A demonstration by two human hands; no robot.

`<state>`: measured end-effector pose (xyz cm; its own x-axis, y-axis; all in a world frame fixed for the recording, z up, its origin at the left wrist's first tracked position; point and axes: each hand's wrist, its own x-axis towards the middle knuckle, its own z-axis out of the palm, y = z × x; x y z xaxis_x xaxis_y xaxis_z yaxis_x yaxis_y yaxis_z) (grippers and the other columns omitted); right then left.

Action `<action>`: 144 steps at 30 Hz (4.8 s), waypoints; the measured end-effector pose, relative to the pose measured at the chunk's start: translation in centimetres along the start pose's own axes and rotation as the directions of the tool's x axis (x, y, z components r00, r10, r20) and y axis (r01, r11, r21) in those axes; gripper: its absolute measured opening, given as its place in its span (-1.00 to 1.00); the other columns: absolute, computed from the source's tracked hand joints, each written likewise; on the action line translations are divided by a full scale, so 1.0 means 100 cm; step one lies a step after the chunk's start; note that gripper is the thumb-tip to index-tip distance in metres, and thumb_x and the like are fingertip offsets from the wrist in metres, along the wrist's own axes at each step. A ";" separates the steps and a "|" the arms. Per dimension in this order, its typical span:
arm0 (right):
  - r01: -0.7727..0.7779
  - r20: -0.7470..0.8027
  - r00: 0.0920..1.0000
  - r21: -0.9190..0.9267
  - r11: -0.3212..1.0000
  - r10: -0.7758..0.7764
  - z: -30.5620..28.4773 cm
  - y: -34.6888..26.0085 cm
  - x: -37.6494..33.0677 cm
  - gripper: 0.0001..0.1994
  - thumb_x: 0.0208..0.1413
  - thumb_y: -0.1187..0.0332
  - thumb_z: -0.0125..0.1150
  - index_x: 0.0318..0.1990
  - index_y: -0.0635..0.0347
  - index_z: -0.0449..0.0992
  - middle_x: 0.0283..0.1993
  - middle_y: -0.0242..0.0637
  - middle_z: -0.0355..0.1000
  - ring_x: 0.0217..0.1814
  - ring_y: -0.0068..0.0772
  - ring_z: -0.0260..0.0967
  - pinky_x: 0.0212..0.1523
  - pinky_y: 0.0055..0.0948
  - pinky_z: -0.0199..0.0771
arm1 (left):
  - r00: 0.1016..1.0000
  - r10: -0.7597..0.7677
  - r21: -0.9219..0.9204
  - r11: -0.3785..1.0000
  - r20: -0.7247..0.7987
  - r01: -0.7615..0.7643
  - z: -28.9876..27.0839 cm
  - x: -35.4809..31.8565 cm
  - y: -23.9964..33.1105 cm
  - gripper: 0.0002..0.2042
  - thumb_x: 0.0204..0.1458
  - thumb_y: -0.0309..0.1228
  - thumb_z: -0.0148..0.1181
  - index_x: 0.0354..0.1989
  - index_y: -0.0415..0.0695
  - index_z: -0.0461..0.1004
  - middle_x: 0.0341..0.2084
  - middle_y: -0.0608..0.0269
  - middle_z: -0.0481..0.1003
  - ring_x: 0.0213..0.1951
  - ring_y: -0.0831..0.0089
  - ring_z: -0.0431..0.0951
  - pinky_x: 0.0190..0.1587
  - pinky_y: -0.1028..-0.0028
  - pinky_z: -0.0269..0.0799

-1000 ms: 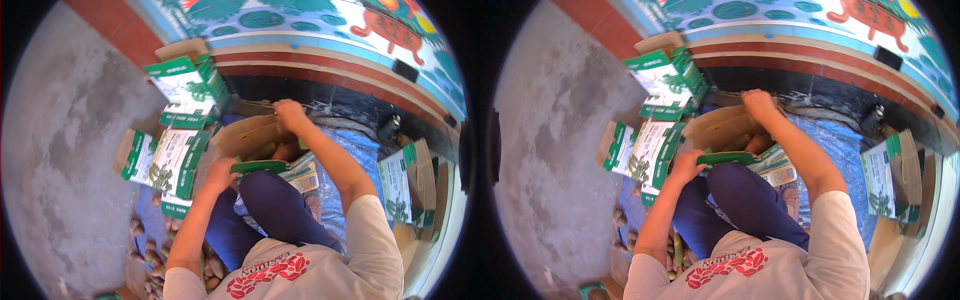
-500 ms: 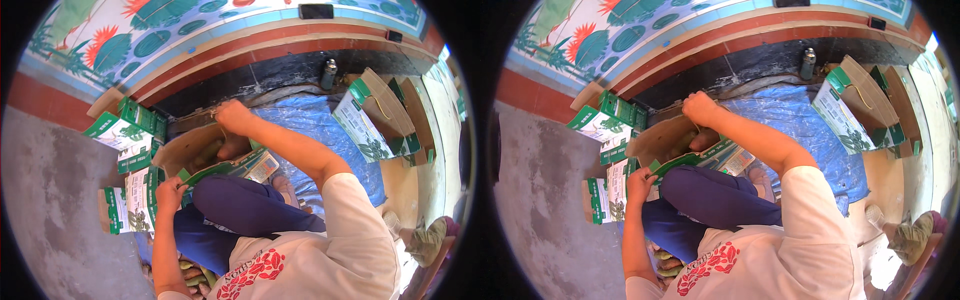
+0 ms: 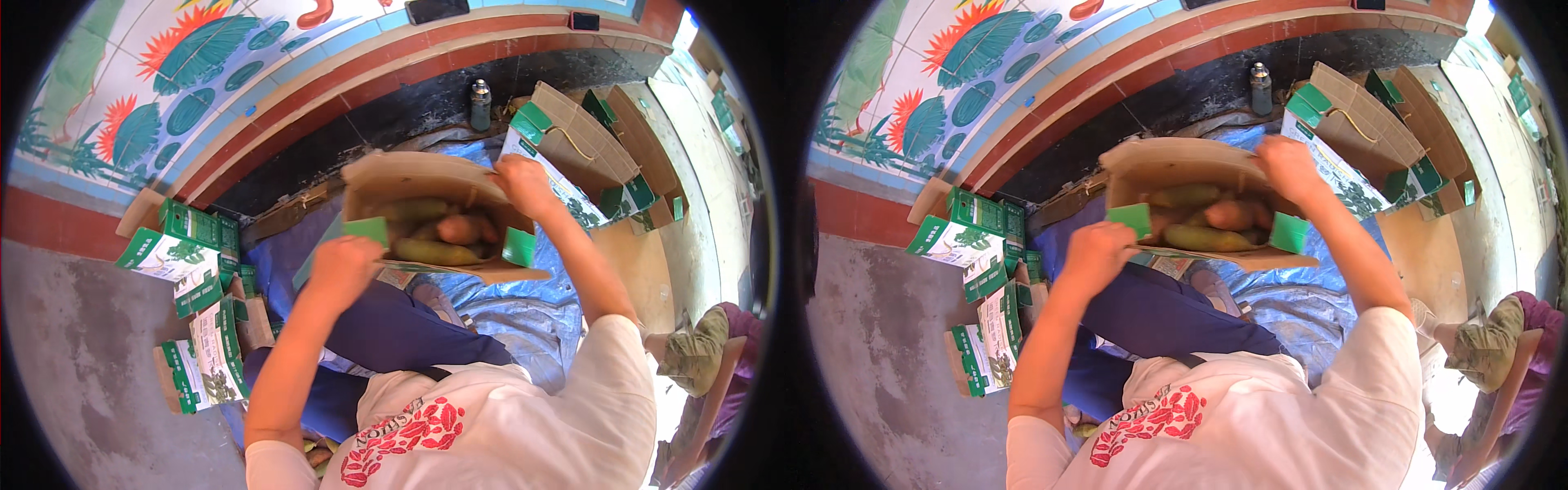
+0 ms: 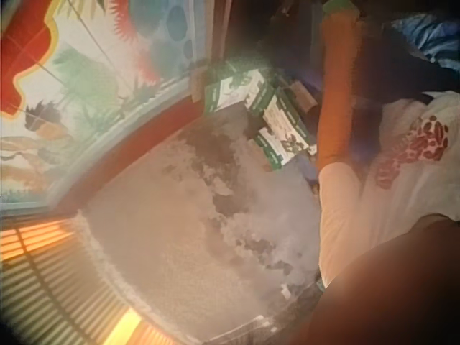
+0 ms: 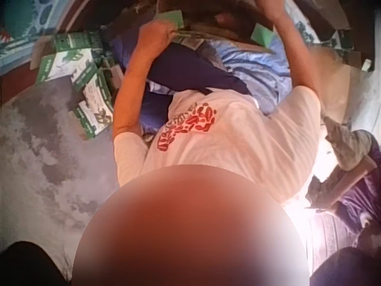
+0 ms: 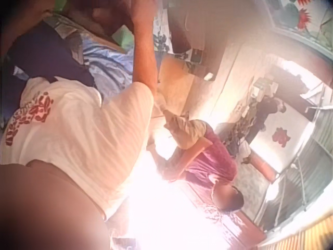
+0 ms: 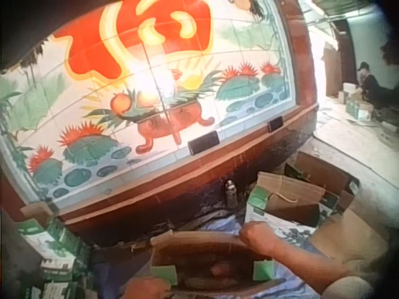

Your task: Manually sorting and packing tubers into cardboard boxes and weighing them on a scale.

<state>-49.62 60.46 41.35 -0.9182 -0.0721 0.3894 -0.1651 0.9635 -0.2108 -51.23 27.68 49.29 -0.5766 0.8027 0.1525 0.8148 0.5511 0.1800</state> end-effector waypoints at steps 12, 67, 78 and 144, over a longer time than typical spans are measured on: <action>-0.301 0.265 0.828 -0.531 0.792 0.493 -0.084 0.138 -0.175 -0.90 -0.10 0.36 0.12 -0.52 0.17 0.49 -0.46 -0.20 0.41 -0.32 -0.16 0.40 -0.35 -0.25 0.40 | 0.912 0.409 -0.409 0.840 0.046 -0.356 0.106 0.071 0.127 -0.94 -0.21 -0.40 0.06 -0.61 -0.08 0.37 -0.62 0.21 0.42 -0.46 0.23 0.49 -0.46 0.29 0.39; 0.910 0.434 0.370 0.008 0.414 -0.822 0.148 -0.329 0.103 -0.88 -0.16 0.40 0.04 -0.46 0.11 0.51 -0.46 -0.29 0.45 -0.36 -0.31 0.45 -0.40 -0.37 0.41 | 0.249 -0.721 -0.435 0.617 -0.647 0.656 -0.015 -0.267 -0.092 -0.81 -0.01 -0.39 0.09 -0.26 -0.21 0.46 -0.19 0.08 0.47 -0.13 0.22 0.46 -0.06 0.40 0.32; 0.918 0.562 0.352 -0.049 0.395 -0.748 0.157 -0.329 0.086 -0.91 -0.15 0.35 0.10 -0.50 0.09 0.51 -0.43 -0.26 0.46 -0.33 -0.28 0.44 -0.37 -0.39 0.41 | 0.184 -0.682 -0.487 0.660 -0.708 0.572 -0.015 -0.269 -0.089 -0.84 -0.08 -0.41 0.12 -0.33 -0.21 0.45 -0.27 0.07 0.46 -0.19 0.13 0.44 -0.12 0.31 0.34; 0.231 -0.049 0.964 0.641 0.732 -0.261 0.068 -0.266 0.188 -0.70 0.17 0.23 -0.04 -0.19 0.30 0.48 -0.40 -0.30 0.44 -0.39 -0.54 0.38 -0.26 -0.60 0.39 | -0.595 -0.470 0.083 -0.735 0.652 0.673 0.326 -0.482 0.265 -0.39 -0.15 -0.02 0.16 0.12 0.11 0.20 0.09 0.17 0.20 0.16 0.20 0.15 0.14 0.19 0.13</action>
<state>-64.96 31.67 48.16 -0.8247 -0.3085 0.4741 -0.5633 0.5238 -0.6390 0.10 11.07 15.02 -0.0010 -0.5878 -0.8090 -0.9819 0.1540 -0.1106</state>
